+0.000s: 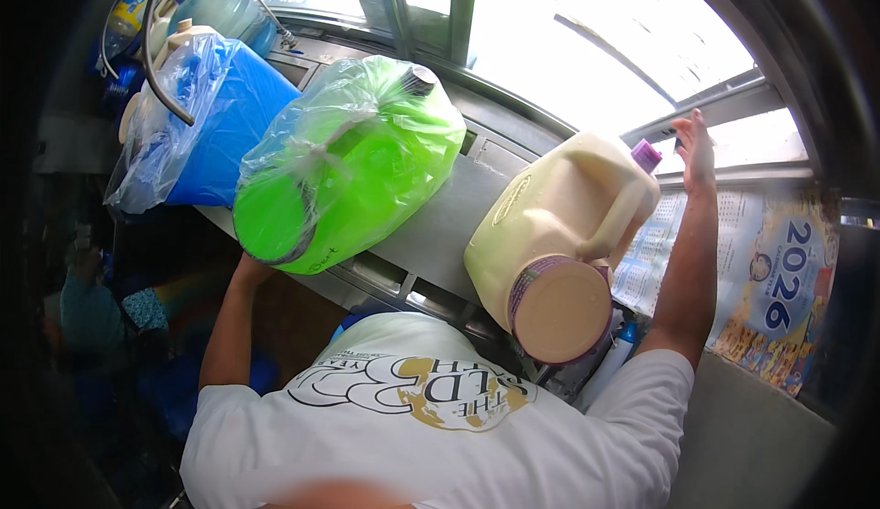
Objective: The person fills several plastic jugs with water from a tap, then places them into plastic bags and secures the bags. The person also uses a marker to label one of the jugs. The jugs are moved and arranged on a metal counter.
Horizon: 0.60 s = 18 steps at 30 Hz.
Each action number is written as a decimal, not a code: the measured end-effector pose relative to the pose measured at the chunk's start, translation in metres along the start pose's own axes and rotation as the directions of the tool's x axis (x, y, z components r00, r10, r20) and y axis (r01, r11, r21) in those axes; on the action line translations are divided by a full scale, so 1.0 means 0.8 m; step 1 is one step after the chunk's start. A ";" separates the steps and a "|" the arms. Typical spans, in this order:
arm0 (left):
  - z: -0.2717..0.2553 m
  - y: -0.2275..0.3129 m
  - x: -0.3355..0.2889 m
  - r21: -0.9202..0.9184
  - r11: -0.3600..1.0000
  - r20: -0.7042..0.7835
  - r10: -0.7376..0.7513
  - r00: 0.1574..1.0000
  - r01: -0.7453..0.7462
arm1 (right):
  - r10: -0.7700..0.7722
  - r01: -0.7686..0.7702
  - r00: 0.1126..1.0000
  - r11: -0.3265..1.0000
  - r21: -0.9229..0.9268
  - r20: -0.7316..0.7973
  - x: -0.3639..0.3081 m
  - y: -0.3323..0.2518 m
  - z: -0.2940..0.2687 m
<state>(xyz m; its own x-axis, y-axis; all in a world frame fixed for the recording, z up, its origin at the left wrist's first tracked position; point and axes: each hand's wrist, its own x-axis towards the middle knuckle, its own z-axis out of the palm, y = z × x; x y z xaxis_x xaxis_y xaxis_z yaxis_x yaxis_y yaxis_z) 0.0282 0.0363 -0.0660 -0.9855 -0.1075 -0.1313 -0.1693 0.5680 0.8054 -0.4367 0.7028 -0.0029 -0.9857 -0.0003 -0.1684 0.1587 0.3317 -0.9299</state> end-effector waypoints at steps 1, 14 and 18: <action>0.000 0.001 0.001 0.043 0.999 0.000 0.018 1.000 -0.018 | 0.016 -0.016 0.996 1.000 -0.007 0.084 -0.003 -0.015 0.013; 0.003 -0.065 -0.009 0.096 0.990 -0.015 0.107 0.994 -0.105 | -0.234 0.097 0.972 0.433 -0.896 -0.008 -0.240 -0.155 0.102; 0.004 -0.060 -0.001 0.104 0.992 0.050 0.063 0.997 -0.068 | -0.096 -0.010 0.989 0.717 -0.697 -0.113 -0.308 -0.128 0.122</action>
<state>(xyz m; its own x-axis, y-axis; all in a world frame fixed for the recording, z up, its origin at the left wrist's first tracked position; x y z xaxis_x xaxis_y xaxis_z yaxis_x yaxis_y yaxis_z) 0.0370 0.0116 -0.1062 -0.9936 -0.0306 -0.1088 -0.1021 0.6555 0.7482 -0.2048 0.5772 0.1021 -0.9964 0.0744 -0.0399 0.0844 0.8955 -0.4370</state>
